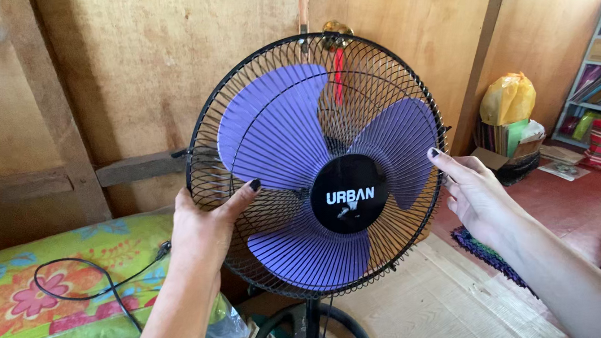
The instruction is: The person assembles a standing fan by attaching the purple fan blades to the motor hub, securing them with a black nut, and then attaching the front wire cage. The person repeatedly removes and reattaches the nut and cage during the process.
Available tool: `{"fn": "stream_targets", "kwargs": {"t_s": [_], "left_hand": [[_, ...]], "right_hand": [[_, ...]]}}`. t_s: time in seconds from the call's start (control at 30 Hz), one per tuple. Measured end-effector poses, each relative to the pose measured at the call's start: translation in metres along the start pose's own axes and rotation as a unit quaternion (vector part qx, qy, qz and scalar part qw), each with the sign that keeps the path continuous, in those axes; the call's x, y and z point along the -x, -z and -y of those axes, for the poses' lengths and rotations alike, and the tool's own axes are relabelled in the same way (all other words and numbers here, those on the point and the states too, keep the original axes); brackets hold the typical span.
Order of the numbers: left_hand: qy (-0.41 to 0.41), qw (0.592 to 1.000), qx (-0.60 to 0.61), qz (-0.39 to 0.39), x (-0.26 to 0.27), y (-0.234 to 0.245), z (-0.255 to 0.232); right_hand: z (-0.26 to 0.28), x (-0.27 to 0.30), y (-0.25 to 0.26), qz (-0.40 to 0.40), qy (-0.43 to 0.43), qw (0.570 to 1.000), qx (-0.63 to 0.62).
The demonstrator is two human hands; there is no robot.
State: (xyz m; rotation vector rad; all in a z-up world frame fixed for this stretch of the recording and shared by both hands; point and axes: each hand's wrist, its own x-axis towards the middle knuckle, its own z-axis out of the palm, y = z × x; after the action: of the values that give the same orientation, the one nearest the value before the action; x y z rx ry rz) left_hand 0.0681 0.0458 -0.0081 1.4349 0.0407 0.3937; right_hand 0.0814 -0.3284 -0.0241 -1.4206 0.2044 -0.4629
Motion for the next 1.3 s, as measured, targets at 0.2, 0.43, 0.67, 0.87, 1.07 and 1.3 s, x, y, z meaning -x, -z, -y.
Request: {"fn": "stream_targets", "kwargs": {"t_s": [0.2,0.43,0.67,0.87,1.07,1.3], "left_hand": [[0.014,1.0,-0.026,-0.005,-0.003,0.009,0.003],[-0.011,0.997,-0.075,-0.003,-0.02,0.02,0.027],[-0.002,0.997,-0.071,-0.042,-0.017,0.027,-0.003],[-0.027,0.998,0.022,-0.059,-0.021,0.039,-0.011],[-0.05,0.995,0.082,-0.015,-0.012,0.031,0.013],[-0.269,0.961,0.07,-0.007,-0.04,0.016,-0.062]], "right_hand": [[0.003,0.01,-0.006,-0.038,0.029,0.998,0.033],[-0.006,0.029,-0.012,-0.118,0.156,0.975,0.106],[0.048,0.047,-0.013,-0.094,0.153,0.983,0.047],[0.071,0.055,-0.023,0.002,0.141,0.99,-0.017],[0.016,0.037,-0.006,-0.051,0.156,0.984,-0.075],[0.082,0.011,0.002,-0.005,0.241,0.965,-0.102]]}}
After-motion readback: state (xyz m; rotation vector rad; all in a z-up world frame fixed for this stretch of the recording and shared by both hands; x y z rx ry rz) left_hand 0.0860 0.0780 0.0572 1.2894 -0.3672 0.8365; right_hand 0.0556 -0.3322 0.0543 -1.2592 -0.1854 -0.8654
